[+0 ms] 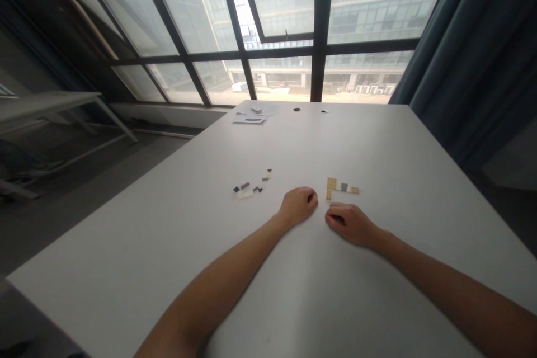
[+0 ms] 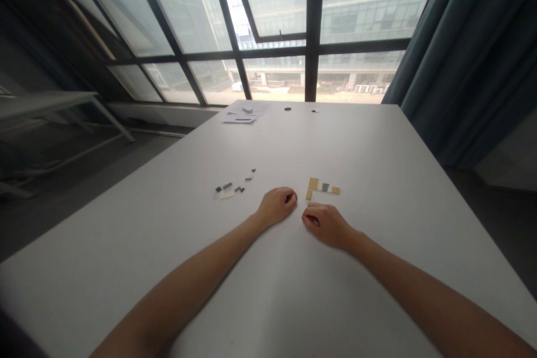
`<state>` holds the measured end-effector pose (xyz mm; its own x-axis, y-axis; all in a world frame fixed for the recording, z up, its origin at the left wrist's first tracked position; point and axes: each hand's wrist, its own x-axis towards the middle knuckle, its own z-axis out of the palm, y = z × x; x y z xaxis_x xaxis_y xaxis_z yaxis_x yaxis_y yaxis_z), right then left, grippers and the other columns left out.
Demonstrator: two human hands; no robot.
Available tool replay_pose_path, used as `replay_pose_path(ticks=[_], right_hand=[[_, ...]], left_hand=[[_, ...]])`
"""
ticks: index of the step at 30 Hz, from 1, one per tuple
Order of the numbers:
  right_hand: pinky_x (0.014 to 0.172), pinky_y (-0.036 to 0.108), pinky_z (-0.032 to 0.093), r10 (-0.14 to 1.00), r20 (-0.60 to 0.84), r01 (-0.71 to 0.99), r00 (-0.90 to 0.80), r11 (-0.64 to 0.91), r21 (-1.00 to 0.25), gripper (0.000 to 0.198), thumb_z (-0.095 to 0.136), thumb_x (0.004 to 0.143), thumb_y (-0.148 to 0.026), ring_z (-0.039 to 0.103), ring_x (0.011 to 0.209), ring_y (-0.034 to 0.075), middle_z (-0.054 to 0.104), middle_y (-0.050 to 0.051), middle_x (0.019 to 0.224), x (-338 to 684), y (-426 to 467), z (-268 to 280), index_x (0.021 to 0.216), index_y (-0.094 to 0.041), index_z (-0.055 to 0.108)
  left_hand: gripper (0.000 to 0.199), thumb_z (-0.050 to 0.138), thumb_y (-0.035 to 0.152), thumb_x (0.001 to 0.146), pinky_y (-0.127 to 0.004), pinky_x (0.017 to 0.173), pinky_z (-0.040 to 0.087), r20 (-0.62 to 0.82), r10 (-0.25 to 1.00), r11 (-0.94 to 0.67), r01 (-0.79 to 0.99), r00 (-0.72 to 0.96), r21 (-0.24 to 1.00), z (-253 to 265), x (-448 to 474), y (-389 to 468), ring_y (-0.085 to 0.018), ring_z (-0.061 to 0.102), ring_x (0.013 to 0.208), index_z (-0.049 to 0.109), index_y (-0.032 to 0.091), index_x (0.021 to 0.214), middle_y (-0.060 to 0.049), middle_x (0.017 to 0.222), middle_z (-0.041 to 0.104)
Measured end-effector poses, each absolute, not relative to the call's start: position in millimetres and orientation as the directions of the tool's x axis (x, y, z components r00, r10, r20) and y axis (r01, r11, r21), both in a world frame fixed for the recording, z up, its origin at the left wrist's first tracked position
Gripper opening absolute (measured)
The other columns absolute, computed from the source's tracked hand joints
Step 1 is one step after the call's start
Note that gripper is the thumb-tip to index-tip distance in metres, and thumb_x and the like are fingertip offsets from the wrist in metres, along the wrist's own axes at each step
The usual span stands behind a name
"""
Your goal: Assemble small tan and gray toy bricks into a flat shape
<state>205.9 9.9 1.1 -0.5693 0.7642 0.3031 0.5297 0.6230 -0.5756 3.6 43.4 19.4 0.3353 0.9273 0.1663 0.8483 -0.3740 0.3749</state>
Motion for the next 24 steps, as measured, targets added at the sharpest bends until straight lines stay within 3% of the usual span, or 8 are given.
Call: replay_pose_path(ticks=[24], right_hand=[[0.065,0.025,0.036,0.765,0.292,0.540,-0.574,0.622,-0.568,0.021,0.053,0.091,-0.016,0.052,0.067,0.013,0.060,0.001,0.072,206.8,10.9,-0.7,0.073,-0.019,0.063]], left_hand=[[0.029,0.046,0.030,0.093,-0.028,0.075,0.046,0.180,0.916,-0.401,0.842,0.359,0.360,15.4,2.6,45.0,-0.019,0.064,0.084,0.073,0.022,0.088,-0.005,0.091,0.074]])
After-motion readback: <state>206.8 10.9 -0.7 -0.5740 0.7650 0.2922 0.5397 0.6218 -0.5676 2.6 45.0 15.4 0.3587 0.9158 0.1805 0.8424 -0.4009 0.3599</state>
